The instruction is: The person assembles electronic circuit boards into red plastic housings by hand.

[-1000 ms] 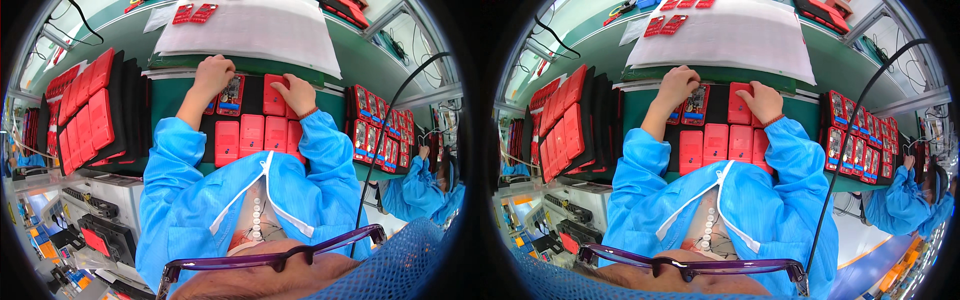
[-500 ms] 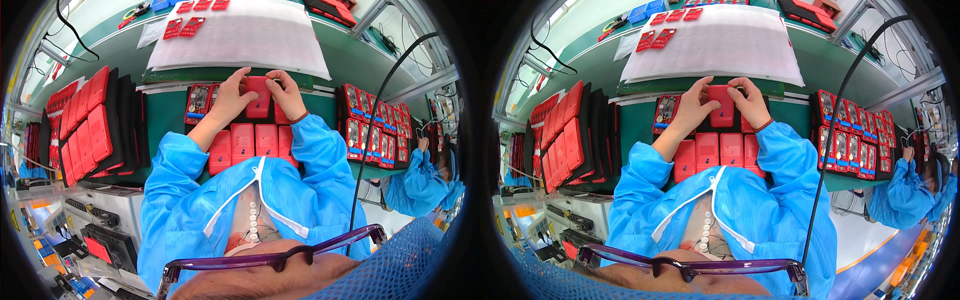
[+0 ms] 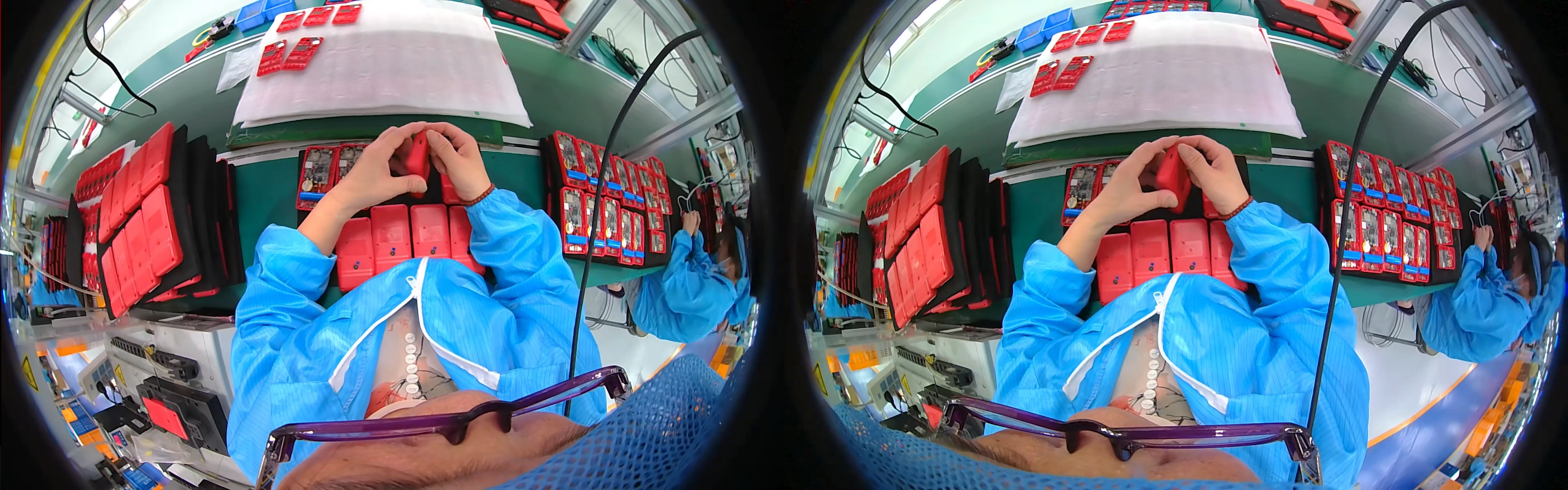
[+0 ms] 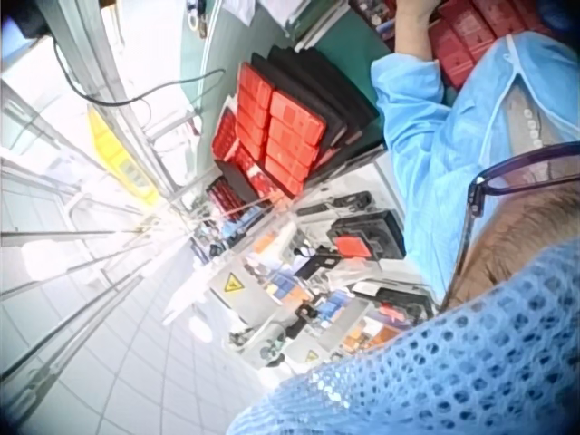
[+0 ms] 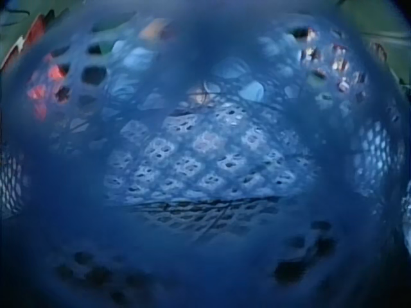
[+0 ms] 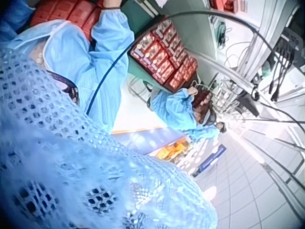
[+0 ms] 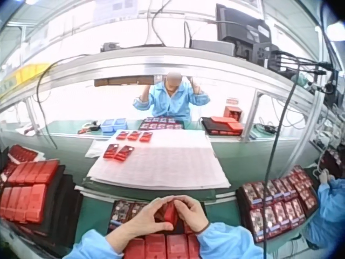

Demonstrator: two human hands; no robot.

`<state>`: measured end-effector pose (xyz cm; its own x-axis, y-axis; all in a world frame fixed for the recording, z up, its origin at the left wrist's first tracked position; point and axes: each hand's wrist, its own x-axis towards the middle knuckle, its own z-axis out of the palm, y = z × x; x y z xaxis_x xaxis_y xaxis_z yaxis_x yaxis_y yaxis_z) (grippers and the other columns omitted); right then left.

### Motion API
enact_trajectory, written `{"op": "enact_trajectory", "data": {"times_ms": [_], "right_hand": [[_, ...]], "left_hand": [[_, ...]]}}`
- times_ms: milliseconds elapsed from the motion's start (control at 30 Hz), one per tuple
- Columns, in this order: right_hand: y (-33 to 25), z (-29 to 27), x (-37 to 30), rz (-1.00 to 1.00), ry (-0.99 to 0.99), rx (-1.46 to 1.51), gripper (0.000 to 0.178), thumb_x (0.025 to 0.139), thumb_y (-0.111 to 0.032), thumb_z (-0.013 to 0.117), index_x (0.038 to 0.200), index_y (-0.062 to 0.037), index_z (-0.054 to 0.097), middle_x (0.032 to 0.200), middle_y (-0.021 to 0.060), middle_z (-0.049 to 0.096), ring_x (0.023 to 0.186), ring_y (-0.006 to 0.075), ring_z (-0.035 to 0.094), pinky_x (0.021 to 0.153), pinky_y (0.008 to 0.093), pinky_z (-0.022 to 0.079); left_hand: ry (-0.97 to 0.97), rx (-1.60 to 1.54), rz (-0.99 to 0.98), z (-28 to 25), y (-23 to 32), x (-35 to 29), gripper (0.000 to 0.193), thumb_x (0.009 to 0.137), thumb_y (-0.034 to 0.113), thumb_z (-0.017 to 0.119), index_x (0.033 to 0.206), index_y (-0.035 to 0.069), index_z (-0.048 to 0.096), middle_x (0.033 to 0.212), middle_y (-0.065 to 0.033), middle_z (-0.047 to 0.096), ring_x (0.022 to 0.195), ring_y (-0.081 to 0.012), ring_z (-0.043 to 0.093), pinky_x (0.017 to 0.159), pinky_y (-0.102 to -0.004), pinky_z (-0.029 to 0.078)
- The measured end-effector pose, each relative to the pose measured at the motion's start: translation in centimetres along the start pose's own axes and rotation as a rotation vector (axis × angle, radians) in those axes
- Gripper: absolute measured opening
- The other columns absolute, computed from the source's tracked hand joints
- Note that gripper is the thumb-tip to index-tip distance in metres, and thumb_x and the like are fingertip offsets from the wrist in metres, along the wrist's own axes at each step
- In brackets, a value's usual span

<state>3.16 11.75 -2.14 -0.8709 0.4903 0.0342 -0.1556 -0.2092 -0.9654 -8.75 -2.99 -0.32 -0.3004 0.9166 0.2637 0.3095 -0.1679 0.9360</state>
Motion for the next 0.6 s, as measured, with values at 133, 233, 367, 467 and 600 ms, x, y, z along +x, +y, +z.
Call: {"op": "enact_trajectory", "data": {"times_ms": [133, 233, 367, 467, 600], "right_hand": [[0.1, -0.2, 0.3, -0.073, 0.023, -0.018, 0.023, 0.097, -0.019, 0.059, 0.110, -0.0006, 0.063, 0.090, 0.0003, 0.065, 0.075, 0.0044, 0.056, 0.062, 0.0193, 0.045], [0.9, 1.0, 0.1, -0.160, 0.018, -0.143, 0.023, 0.097, -0.019, 0.059, 0.108, 0.0006, 0.064, 0.093, 0.0033, 0.067, 0.081, 0.0067, 0.060, 0.068, 0.0208, 0.049], [-0.7, 0.8, -0.5, 0.019, 0.012, 0.059, 0.023, 0.096, -0.019, 0.061, 0.108, 0.0005, 0.064, 0.092, 0.0033, 0.066, 0.078, 0.0074, 0.060, 0.065, 0.0213, 0.049], [-1.5, -0.4, -0.6, 0.045, -0.015, -0.080, 0.022, 0.095, -0.019, 0.062, 0.104, 0.0005, 0.067, 0.087, 0.0025, 0.067, 0.078, 0.0081, 0.061, 0.065, 0.0222, 0.049], [-3.1, -1.0, -0.8, 0.051, -0.112, -0.222, 0.023, 0.094, -0.020, 0.063, 0.101, 0.0009, 0.070, 0.082, 0.0017, 0.066, 0.072, 0.0066, 0.058, 0.060, 0.0212, 0.045]], "left_hand": [[-0.060, -0.011, -0.045, 0.1, 0.4, 0.1, 0.078, 0.069, 0.008, 0.083, 0.138, 0.006, 0.046, 0.114, -0.0063, 0.054, 0.106, -0.0172, 0.058, 0.086, -0.0304, 0.054], [0.132, 0.220, 0.104, 0.5, -0.6, 0.1, 0.065, 0.069, 0.004, 0.081, 0.128, 0.004, 0.053, 0.115, -0.0074, 0.058, 0.103, -0.0174, 0.061, 0.088, -0.0310, 0.054], [0.148, -0.019, -0.002, 0.8, -1.1, 0.1, 0.050, 0.070, 0.003, 0.080, 0.116, 0.003, 0.059, 0.102, -0.0088, 0.065, 0.092, -0.0188, 0.066, 0.083, -0.0303, 0.054], [0.174, 0.084, -0.042, 0.3, -0.9, -0.1, 0.042, 0.071, 0.002, 0.079, 0.109, 0.001, 0.061, 0.098, -0.0089, 0.067, 0.089, -0.0168, 0.067, 0.081, -0.0296, 0.054], [0.193, 0.010, -0.060, -0.6, -1.0, 0.2, 0.043, 0.072, -0.007, 0.074, 0.112, 0.000, 0.059, 0.102, -0.0080, 0.067, 0.094, -0.0139, 0.065, 0.083, -0.0283, 0.054]]}}
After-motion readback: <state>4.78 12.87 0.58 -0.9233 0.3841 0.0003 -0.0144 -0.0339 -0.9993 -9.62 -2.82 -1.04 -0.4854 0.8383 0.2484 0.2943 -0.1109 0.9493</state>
